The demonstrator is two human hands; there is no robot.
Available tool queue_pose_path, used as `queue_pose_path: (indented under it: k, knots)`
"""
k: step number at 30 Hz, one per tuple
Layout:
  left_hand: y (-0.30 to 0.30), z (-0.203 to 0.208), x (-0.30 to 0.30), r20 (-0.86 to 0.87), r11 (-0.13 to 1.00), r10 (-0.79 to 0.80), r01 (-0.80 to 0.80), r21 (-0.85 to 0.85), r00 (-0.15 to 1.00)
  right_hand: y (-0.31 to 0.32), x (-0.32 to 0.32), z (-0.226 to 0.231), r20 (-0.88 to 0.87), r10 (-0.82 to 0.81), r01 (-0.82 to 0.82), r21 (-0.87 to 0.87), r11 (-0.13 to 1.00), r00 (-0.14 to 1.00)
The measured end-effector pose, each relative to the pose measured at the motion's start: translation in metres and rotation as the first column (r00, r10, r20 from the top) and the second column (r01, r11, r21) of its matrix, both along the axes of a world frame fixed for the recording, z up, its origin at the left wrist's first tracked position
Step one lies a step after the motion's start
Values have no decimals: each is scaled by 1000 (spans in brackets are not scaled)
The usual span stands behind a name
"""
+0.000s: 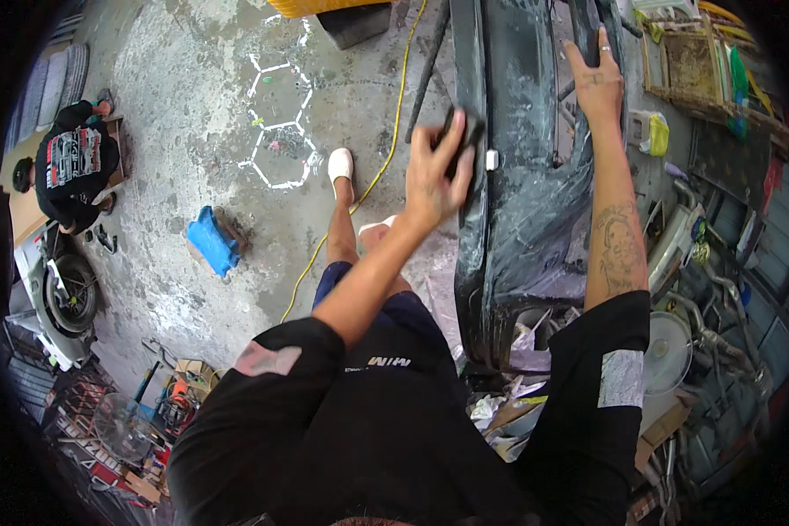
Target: The person carries a yellow bucket, walks through a garage, and then uses a sanding block to sand a large black car bumper. The person repeatedly dips the sanding block into water and continues sanding the bumper surface.
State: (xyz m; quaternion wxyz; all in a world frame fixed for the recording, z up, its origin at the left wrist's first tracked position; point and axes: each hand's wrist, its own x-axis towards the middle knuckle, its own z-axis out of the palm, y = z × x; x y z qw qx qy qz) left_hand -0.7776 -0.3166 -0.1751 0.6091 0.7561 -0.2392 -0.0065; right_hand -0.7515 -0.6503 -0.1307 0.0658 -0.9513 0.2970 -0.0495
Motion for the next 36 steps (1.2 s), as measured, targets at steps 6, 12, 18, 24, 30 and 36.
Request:
queue_pose_path:
  k: [6, 12, 18, 24, 30, 36]
  knots:
    - [-33, 8, 62, 9, 989, 144, -144, -32, 989, -6, -3, -12, 268, 13, -51, 135, 990, 963]
    - [-14, 12, -4, 1, 1000, 11, -11, -5, 1000, 11, -3, 14, 230, -135, 99, 161, 982, 964]
    - [2, -32, 136, -375, 937, 224, -304, -170, 900, 52, 32, 20, 195, -79, 37, 210, 977, 978]
    - [96, 48, 77, -783, 748, -508, -267, -608, 360, 58, 0, 52, 534, 148, 52, -341, 939, 833]
    - [162, 126, 37, -727, 718, -613, -165, -676, 309, 259, -56, 92, 549, -103, -359, 665, 656, 829]
    - [205, 133, 24, -799, 794, -597, 195, -575, 74, 377, -124, 96, 292, -475, -210, 953, 218, 830]
